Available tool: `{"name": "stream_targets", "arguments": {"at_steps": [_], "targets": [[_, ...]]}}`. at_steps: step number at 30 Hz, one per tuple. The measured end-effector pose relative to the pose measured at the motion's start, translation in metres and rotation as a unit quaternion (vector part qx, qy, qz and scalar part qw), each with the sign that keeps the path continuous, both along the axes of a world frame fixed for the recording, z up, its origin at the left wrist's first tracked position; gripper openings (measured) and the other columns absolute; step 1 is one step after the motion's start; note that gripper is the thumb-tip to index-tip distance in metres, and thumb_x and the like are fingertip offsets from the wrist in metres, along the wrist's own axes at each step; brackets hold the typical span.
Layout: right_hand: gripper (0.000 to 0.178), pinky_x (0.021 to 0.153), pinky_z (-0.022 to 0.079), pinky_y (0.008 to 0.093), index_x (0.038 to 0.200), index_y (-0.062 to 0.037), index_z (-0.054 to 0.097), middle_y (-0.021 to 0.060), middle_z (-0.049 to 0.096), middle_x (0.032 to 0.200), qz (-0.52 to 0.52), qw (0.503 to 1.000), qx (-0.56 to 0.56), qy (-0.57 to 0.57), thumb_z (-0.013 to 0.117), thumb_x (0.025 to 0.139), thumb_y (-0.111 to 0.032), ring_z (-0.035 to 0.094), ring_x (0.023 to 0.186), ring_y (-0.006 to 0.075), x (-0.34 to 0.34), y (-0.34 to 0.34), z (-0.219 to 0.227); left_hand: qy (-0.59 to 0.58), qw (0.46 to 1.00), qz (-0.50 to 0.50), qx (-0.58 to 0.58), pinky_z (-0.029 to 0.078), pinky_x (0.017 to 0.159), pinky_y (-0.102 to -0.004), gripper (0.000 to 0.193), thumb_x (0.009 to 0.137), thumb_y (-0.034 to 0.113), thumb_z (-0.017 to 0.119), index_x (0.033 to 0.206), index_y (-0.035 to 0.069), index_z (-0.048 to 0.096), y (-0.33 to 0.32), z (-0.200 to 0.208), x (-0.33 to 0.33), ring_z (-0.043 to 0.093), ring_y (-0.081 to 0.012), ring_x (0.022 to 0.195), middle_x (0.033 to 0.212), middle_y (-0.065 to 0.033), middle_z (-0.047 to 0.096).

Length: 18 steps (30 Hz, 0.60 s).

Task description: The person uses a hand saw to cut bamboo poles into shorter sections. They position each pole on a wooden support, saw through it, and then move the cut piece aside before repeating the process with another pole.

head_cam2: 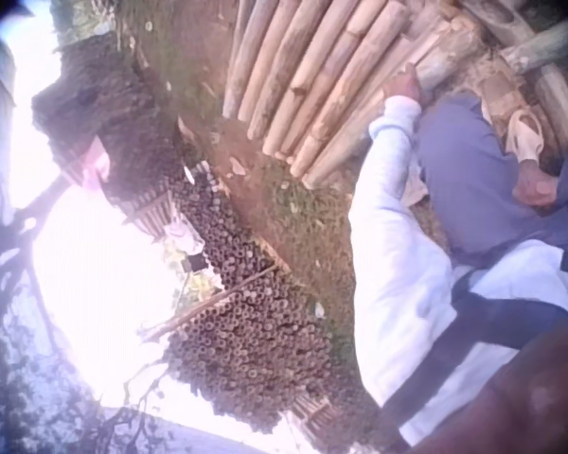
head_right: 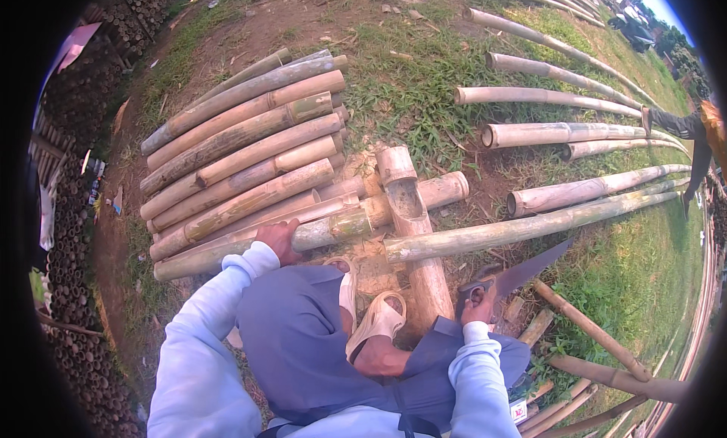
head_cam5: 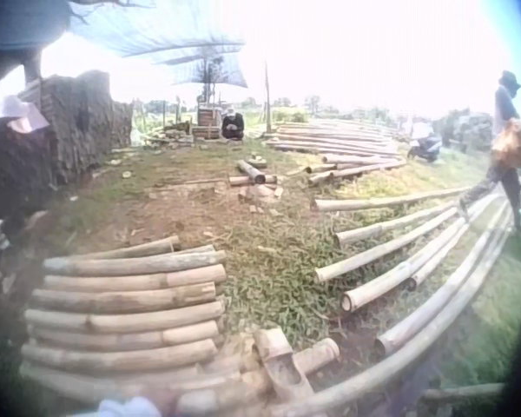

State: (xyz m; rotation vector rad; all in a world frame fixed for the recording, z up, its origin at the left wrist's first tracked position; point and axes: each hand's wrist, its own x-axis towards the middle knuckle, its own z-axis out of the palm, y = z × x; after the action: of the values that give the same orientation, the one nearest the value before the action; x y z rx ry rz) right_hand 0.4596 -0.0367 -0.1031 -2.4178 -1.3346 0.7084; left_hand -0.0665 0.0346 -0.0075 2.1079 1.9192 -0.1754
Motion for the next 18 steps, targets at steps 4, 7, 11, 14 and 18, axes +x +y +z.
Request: {"name": "stream_targets", "arguments": {"at_steps": [4,7,11,14,18], "targets": [[0.049,0.079,0.056,0.0374,0.125,-0.003,0.062,0.0149,0.064,0.106,-0.021,0.996,0.083,-0.01,0.074,0.078,-0.001,0.066,0.089,0.0274,0.007,-0.003,-0.008,0.052,0.998,0.011,0.027,0.056,0.081,-0.0506,0.065,0.069,0.037,0.084,0.121,0.011,0.055,0.062,0.063,-0.015,0.07,-0.0402,0.094,0.097,-0.0194,0.071],[0.054,0.08,0.055,0.0369,0.131,-0.0035,0.058,0.0189,0.056,0.115,-0.003,0.991,0.134,0.019,0.071,0.079,0.002,0.064,0.091,0.0291,0.001,-0.002,-0.006,0.103,0.991,0.015,0.088,0.056,0.082,-0.0508,0.063,0.071,0.036,0.084,0.121,0.012,0.055,0.118,0.093,-0.047,0.07,-0.0396,0.097,0.102,-0.0194,0.07],[0.062,0.08,0.055,0.0337,0.137,-0.0033,0.054,0.018,0.053,0.116,-0.038,0.986,0.145,0.067,0.071,0.078,0.004,0.062,0.093,0.0272,0.005,-0.012,0.001,0.116,0.975,0.052,0.183,0.056,0.089,-0.0507,0.051,0.077,0.02,0.077,0.123,0.014,0.055,0.207,0.125,-0.075,0.069,-0.0386,0.105,0.107,-0.0183,0.07],[0.066,0.081,0.055,0.0343,0.14,-0.0032,0.052,0.0176,0.052,0.115,-0.023,0.984,0.17,0.058,0.07,0.077,0.005,0.061,0.09,0.0254,-0.002,-0.011,0.014,0.169,0.959,0.101,0.206,0.053,0.095,-0.0474,0.051,0.078,0.018,0.076,0.124,0.016,0.054,0.256,0.163,-0.087,0.066,-0.0374,0.112,0.118,-0.0171,0.067],[0.07,0.082,0.054,0.036,0.141,-0.0035,0.051,0.0184,0.052,0.115,-0.03,0.985,0.165,0.048,0.068,0.074,0.005,0.062,0.087,0.0248,-0.01,-0.006,0.025,0.259,0.921,0.152,0.248,0.049,0.104,-0.046,0.045,0.083,0.014,0.072,0.125,0.018,0.054,0.311,0.169,-0.109,0.063,-0.0313,0.12,0.121,-0.0132,0.068]]}}
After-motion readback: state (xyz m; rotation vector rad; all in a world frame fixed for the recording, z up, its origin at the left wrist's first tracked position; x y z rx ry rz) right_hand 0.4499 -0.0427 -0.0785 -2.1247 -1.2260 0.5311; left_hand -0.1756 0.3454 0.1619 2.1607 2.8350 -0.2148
